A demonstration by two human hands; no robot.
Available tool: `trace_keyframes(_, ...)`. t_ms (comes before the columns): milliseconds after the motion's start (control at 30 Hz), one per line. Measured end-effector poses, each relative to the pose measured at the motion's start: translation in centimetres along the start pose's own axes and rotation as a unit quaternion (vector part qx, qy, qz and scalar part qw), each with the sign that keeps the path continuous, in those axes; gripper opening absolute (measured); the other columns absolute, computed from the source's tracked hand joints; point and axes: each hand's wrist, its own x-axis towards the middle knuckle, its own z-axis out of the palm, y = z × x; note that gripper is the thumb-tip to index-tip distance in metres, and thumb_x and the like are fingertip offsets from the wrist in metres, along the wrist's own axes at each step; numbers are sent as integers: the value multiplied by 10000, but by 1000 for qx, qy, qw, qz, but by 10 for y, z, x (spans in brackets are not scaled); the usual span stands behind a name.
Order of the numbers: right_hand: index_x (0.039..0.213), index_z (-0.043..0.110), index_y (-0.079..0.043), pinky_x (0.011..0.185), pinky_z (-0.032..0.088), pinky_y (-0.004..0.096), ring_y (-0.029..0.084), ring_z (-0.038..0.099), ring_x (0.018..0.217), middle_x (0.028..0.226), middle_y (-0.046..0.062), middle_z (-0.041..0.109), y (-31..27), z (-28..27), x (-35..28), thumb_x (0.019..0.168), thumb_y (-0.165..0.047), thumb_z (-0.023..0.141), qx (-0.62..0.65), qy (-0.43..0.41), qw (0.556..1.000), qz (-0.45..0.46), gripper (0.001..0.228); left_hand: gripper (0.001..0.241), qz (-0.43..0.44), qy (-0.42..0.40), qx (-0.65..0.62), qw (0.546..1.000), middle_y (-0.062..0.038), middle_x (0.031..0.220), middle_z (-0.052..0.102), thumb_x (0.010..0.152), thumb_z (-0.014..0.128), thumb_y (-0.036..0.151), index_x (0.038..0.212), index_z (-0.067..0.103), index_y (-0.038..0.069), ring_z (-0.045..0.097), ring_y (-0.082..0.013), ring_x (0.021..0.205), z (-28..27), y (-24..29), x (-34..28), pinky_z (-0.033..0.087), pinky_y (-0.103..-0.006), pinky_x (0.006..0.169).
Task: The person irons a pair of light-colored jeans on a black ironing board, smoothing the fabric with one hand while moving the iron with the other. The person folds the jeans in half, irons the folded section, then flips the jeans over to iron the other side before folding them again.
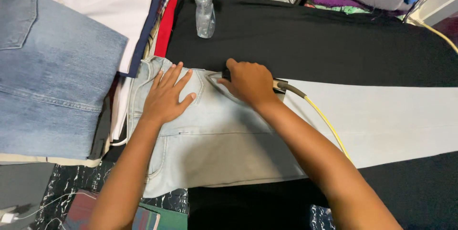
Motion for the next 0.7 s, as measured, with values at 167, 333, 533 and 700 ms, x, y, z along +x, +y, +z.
trace_keyframes(167, 1095, 671, -99, 699, 597, 506, 419, 753, 814, 845, 176, 737, -3, 2, -6, 922, -440, 700, 15, 14, 1000, -14, 383, 713, -1, -5, -1, 1000, -63, 1714, 216, 977, 458, 587, 1609, 338, 279, 196, -235, 1575, 2, -2, -2, 100, -494, 1280)
trace_keyframes(333, 1115, 673, -120, 757, 590, 536, 455, 742, 881, 895, 181, 745, 6, -12, -20, 908, -443, 692, 3, -40, 999, -2, 384, 718, 1, 7, 1, 1000, -71, 1715, 214, 972, 469, 586, 1607, 342, 276, 210, -240, 1572, 5, -1, -2, 118, -495, 1280)
trace_keyframes(533, 1068, 705, -106, 721, 604, 505, 433, 754, 824, 839, 175, 752, 10, -14, -27, 873, -428, 760, -6, 28, 999, 25, 380, 718, 20, 70, -10, 997, -107, 1682, 314, 939, 571, 550, 1569, 439, 231, 302, -262, 1543, 13, -6, -3, 177, -511, 1266)
trace_keyframes(700, 1099, 715, -163, 766, 584, 496, 424, 749, 876, 880, 156, 761, 10, -13, -33, 875, -491, 722, 3, -14, 1000, 22, 398, 535, 31, 201, -171, 964, -62, 1504, 568, 902, 754, 316, 1401, 640, 162, 489, -213, 1422, 26, -24, 2, 326, -424, 1217)
